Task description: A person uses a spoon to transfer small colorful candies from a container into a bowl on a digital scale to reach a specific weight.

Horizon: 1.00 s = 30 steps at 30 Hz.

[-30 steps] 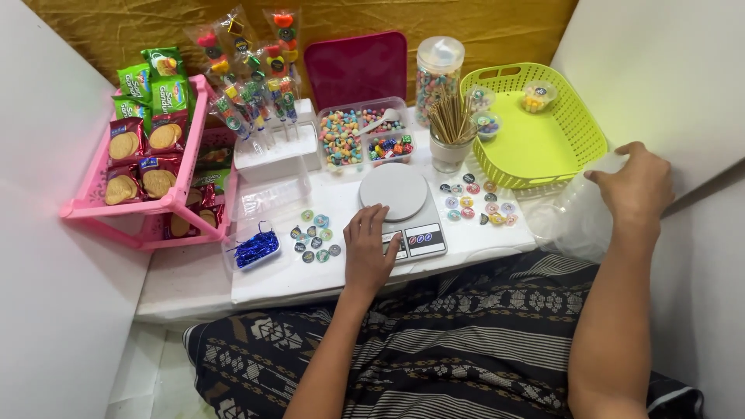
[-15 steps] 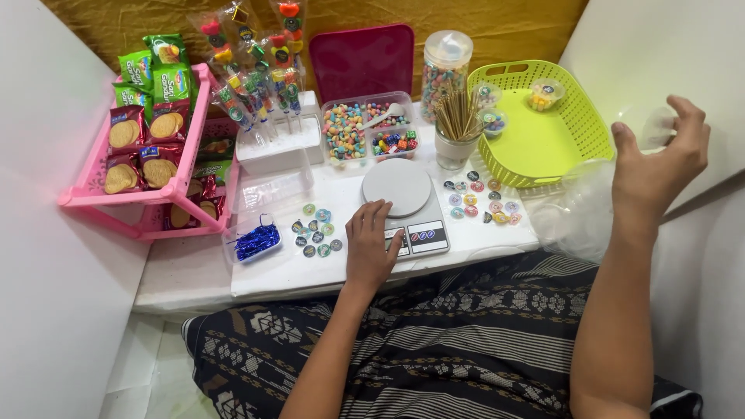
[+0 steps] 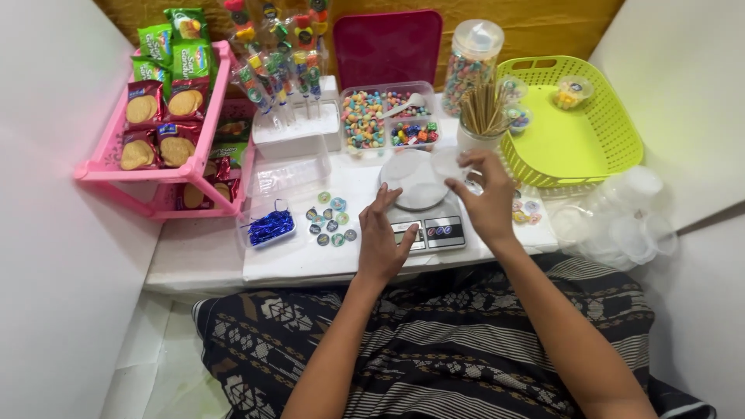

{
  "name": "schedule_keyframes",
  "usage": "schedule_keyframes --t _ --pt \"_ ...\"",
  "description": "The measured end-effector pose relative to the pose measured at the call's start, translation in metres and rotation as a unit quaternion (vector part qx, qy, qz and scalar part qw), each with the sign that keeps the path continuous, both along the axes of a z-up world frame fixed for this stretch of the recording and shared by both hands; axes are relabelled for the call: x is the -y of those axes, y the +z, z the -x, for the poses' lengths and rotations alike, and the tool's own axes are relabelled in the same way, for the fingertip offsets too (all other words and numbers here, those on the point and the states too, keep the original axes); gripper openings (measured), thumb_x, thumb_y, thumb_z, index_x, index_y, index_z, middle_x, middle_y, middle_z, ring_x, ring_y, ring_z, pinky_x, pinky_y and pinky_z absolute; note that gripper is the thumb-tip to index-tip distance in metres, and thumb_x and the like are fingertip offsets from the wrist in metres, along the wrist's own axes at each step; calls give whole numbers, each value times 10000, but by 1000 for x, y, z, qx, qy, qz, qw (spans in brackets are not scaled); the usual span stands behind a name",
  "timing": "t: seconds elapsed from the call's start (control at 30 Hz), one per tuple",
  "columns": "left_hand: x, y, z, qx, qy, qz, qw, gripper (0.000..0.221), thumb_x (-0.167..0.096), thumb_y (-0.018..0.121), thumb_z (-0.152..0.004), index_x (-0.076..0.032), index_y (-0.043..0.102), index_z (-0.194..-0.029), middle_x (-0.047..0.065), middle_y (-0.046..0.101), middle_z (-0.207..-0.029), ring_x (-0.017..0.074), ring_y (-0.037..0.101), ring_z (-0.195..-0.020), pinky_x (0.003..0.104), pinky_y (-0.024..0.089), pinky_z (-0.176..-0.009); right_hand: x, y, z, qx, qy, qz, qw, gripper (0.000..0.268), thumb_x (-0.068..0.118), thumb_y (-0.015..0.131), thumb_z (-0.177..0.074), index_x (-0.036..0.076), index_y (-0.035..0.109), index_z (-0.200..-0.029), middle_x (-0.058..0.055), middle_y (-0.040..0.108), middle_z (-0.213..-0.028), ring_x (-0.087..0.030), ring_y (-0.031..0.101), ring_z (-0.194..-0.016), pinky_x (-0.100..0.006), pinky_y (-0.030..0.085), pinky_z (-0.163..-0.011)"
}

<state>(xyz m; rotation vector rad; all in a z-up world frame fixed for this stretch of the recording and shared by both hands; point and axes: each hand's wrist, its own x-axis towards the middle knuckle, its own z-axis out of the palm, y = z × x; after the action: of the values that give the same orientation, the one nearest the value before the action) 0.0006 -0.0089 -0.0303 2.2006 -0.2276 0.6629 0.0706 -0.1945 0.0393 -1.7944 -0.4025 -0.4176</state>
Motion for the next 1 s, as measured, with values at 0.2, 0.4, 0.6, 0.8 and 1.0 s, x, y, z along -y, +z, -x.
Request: schedule_keyframes --t 0.2,0.4,0.6,0.8,1.0 --pt "-3 4 -3 -15 3 92 996 848 -468 534 -918 -121 145 -1587 149 434 -1529 341 415 -1403 455 243 -1176 -15 -15 2 20 1 103 994 310 126 914 -764 82 645 -913 -115 694 -1161 -340 687 -1131 -421 572 -932" --pt "-7 12 -3 -23 13 112 993 747 -489 455 -949 -136 228 -1567 144 361 -1589 350 359 -1456 463 241 -1180 -15 -20 -4 18 22 155 987 349 174 914 -746 114 678 -995 -113 701 -1231 -348 659 -1181 -462 534 -960" --pt "-9 8 -4 -17 20 134 991 733 -478 457 -935 -153 262 -1563 127 369 -1590 350 407 -1425 453 284 -1159 -19 3 -25 86 46 185 978 324 287 788 -914 134 683 -1180 -128 656 -1256 -354 593 -1233 -485 459 -1052" --pt "-9 12 -2 -26 21 149 988 733 -493 453 -924 -166 277 -1556 116 370 -1584 345 448 -1386 452 309 -1148 -59 8 -103 97 59 281 953 304 68 721 -945 116 704 -1244 -114 686 -1074 -337 645 -1026 -470 499 -933" --pt "-12 7 -9 -18 19 170 985 739 -524 424 -935 -165 278 -1564 114 369 -1578 363 447 -1371 483 344 -1117 -108 -29 -188 96 59 438 892 334 57 788 -827 122 755 -1152 -144 675 -1076 -375 644 -1067 -484 548 -903"
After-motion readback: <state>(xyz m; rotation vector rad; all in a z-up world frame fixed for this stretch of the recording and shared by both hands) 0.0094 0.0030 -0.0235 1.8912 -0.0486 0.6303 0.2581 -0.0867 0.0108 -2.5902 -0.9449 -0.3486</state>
